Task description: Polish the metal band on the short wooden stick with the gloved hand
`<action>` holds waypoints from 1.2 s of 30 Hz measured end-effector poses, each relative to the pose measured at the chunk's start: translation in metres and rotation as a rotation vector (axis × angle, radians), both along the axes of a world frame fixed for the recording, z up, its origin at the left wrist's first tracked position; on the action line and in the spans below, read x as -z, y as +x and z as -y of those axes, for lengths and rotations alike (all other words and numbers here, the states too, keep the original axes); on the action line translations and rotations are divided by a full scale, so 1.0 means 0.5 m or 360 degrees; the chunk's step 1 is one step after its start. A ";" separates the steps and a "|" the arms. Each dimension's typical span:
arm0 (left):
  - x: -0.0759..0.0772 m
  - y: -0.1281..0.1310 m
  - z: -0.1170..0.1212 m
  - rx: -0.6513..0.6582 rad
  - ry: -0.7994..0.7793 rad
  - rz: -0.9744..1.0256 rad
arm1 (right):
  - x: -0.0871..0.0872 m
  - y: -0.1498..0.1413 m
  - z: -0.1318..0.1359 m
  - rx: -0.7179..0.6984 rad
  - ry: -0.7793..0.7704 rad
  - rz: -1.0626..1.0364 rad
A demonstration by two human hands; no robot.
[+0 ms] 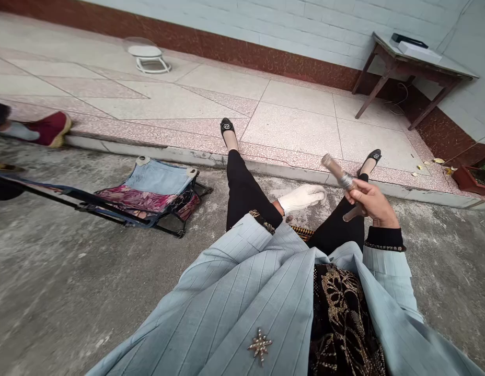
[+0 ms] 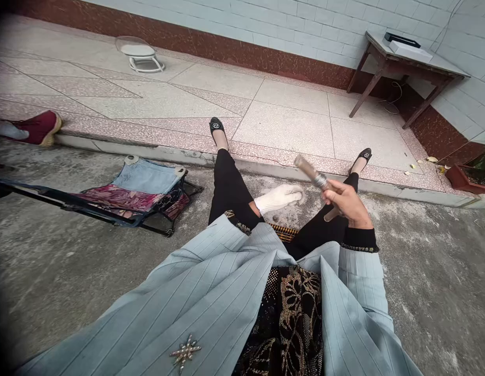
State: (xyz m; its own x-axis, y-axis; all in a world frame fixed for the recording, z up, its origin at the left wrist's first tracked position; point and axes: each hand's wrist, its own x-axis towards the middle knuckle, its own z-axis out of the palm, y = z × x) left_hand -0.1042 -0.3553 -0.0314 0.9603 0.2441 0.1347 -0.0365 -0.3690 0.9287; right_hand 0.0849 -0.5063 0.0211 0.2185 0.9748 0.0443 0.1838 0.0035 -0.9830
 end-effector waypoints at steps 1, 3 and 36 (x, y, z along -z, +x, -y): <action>-0.001 -0.004 0.001 0.0013 -0.0012 -0.0015 | 0.000 0.002 -0.004 0.0108 0.0094 -0.0052; -0.003 -0.011 -0.002 0.0024 0.0062 -0.0042 | 0.004 0.009 -0.013 0.0278 0.0189 -0.0085; -0.009 -0.012 0.004 -0.0190 0.0384 -0.0239 | -0.007 -0.013 0.005 -0.0146 -0.0033 -0.0036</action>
